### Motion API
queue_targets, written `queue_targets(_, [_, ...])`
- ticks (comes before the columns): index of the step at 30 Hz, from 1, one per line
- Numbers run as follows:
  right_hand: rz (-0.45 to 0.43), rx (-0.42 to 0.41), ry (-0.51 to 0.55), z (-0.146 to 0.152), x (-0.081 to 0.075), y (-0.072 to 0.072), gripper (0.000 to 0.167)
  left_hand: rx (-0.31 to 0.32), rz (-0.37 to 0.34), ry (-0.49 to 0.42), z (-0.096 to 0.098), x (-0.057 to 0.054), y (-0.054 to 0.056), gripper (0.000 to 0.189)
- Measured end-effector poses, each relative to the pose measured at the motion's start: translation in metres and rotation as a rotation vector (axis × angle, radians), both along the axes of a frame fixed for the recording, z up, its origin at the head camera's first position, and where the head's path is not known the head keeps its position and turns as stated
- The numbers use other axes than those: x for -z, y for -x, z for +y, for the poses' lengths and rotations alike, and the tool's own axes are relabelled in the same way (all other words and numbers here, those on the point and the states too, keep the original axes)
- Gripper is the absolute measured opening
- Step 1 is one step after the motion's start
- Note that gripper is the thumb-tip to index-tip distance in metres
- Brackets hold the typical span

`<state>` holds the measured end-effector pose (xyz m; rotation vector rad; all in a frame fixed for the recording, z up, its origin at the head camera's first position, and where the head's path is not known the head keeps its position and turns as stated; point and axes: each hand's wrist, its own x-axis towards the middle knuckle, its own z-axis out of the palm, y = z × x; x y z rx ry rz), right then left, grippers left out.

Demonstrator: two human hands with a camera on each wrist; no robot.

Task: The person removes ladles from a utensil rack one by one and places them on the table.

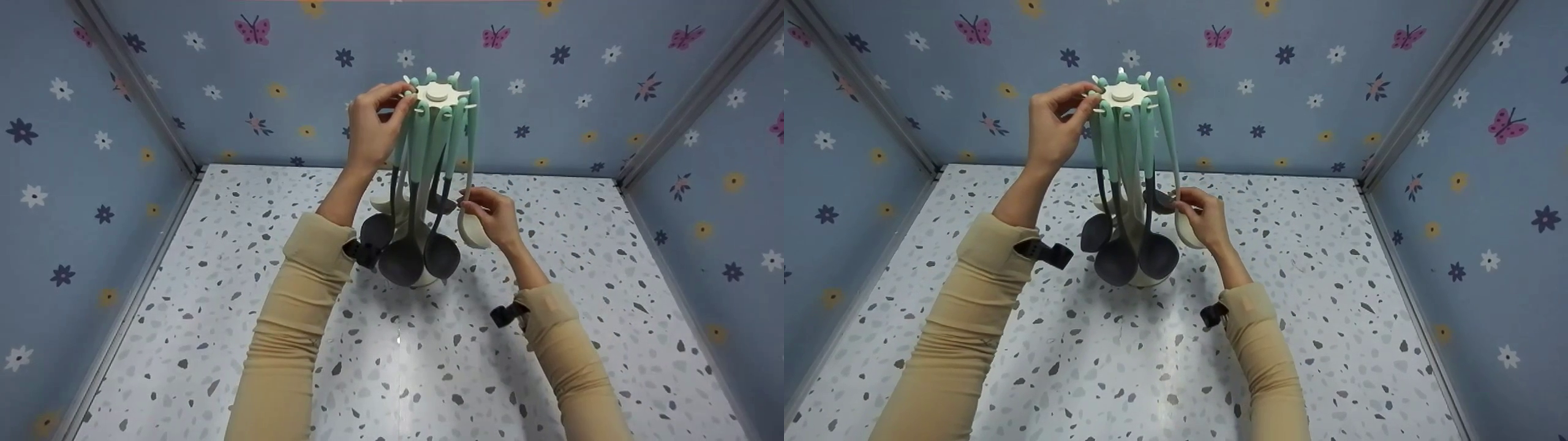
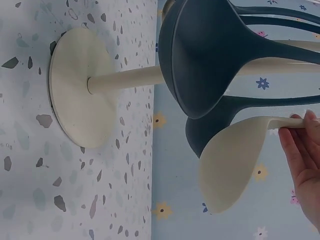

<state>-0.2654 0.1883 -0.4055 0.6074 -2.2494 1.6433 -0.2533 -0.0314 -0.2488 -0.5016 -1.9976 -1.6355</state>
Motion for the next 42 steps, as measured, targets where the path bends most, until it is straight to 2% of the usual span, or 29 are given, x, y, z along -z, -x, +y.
queue_targets(9, [0.026,-0.008,-0.035,0.006,-0.004,-0.005,0.014,0.006,-0.008,-0.012,-0.001,0.001,0.000,0.016])
queue_targets(19, [-0.006,-0.022,0.005,0.012,-0.010,-0.008,0.015,0.001,-0.005,-0.005,-0.001,0.001,0.000,0.016])
queue_targets(26, [-0.035,0.006,-0.050,0.019,-0.009,-0.017,0.015,0.001,-0.001,-0.012,-0.002,0.000,0.000,0.015])
queue_targets(29, [-0.051,0.037,-0.082,0.022,-0.005,-0.020,0.015,-0.001,0.004,-0.013,-0.002,-0.001,0.000,0.015])
queue_targets(36, [-0.136,0.099,-0.106,0.036,0.024,-0.017,0.017,0.003,0.007,-0.001,-0.001,-0.001,0.000,0.016])
queue_targets(42, [-0.213,0.136,-0.180,0.039,0.038,-0.027,0.015,0.005,0.006,0.000,0.000,-0.001,0.000,0.016])
